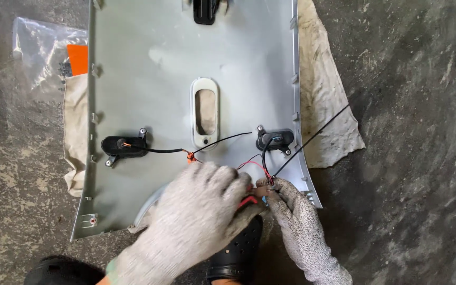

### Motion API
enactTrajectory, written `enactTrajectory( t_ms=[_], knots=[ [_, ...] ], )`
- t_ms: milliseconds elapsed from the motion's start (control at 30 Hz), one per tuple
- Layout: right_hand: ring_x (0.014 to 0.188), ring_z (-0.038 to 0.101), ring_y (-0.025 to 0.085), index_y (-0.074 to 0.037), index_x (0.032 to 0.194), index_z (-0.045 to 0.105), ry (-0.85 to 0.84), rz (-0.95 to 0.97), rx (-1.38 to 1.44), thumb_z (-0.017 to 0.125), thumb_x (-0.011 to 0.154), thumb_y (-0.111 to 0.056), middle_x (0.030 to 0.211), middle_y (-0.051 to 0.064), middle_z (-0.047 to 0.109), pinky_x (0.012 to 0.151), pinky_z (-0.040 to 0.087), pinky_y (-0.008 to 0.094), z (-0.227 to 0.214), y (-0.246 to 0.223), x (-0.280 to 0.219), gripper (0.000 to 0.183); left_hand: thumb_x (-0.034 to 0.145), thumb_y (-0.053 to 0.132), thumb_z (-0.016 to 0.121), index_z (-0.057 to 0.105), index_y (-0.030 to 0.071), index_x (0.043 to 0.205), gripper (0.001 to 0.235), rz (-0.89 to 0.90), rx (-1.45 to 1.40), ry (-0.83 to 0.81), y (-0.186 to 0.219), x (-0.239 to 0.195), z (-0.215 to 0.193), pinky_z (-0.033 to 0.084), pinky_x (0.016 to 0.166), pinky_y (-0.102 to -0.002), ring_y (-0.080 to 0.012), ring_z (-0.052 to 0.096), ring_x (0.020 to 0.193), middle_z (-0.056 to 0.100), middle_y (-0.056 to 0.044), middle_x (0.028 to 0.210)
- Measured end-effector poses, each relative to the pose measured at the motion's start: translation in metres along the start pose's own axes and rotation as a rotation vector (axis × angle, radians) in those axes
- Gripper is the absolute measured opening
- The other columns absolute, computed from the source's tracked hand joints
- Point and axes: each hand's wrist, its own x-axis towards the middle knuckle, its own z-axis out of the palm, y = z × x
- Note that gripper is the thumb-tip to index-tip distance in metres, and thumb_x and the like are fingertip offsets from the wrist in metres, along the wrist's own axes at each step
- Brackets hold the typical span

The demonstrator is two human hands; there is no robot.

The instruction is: The person removes the front leg shield panel from a scooter and lays it on a cloth on the floor. They then connect and route the wiring between the two turn signal indicators mounted on the panel, joining the connectors by hand and adjusting the wires.

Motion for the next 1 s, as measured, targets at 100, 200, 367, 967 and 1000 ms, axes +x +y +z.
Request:
enactTrajectory(
  t_ms=[100, 200, 367, 967, 1000],
  knots=[
    [0.093, 0.071, 0.012, -0.003, 0.122, 0.069, -0.021, 0.007, 0.005, 0.058, 0.097, -0.018, 0.105, 0.008, 0.079, 0.086, 0.057, 0.028, 0.001, 0.002, 0.002, 0.031, 0.086, 0.046, 0.074, 0.068, 0.006, 0.113, 0.049, -0.042, 0.050, 0.180, -0.012, -0.033, -0.023, 0.046, 0.089, -0.048, -0.0311, 0.061, 0.101, 0.065, -0.011, 0.102],
    [0.084, 0.072, 0.017, 0.001, 0.121, 0.067, -0.045, 0.025, 0.252, 0.058, 0.099, -0.017, 0.101, 0.012, 0.078, 0.083, 0.060, 0.032, 0.002, 0.007, 0.001, 0.030, 0.086, 0.036, 0.076, 0.074, 0.023, 0.102, 0.022, -0.301, -0.044, 0.267, -0.034, -0.069, -0.055, 0.053, 0.094, -0.041, -0.0162, 0.071, 0.106, 0.077, 0.002, 0.113],
    [0.083, 0.073, 0.017, 0.002, 0.123, 0.068, -0.033, 0.011, 0.240, 0.059, 0.098, -0.015, 0.099, 0.011, 0.078, 0.082, 0.060, 0.030, 0.006, 0.009, 0.003, 0.031, 0.086, 0.026, 0.074, 0.071, 0.011, 0.116, 0.034, -0.590, -0.006, 0.397, -0.040, -0.082, -0.063, 0.054, 0.096, -0.045, -0.0243, 0.069, 0.110, 0.073, -0.010, 0.108],
    [0.087, 0.072, 0.014, -0.001, 0.123, 0.069, -0.036, -0.047, 0.173, 0.060, 0.097, -0.013, 0.100, 0.008, 0.078, 0.083, 0.058, 0.029, 0.009, 0.010, 0.004, 0.030, 0.089, 0.047, 0.076, 0.067, 0.017, 0.134, 0.055, -0.313, -0.294, 0.031, -0.007, 0.014, -0.038, 0.059, 0.078, -0.036, -0.0178, 0.071, 0.090, 0.071, -0.003, 0.111],
    [0.087, 0.072, 0.014, -0.001, 0.123, 0.069, -0.038, -0.053, 0.174, 0.060, 0.097, -0.013, 0.100, 0.008, 0.078, 0.083, 0.058, 0.029, 0.007, 0.012, 0.005, 0.030, 0.089, 0.047, 0.076, 0.067, 0.017, 0.134, 0.055, -0.313, -0.290, 0.036, -0.006, 0.035, -0.032, 0.059, 0.078, -0.036, -0.0178, 0.071, 0.090, 0.071, -0.003, 0.111]
  ],
)
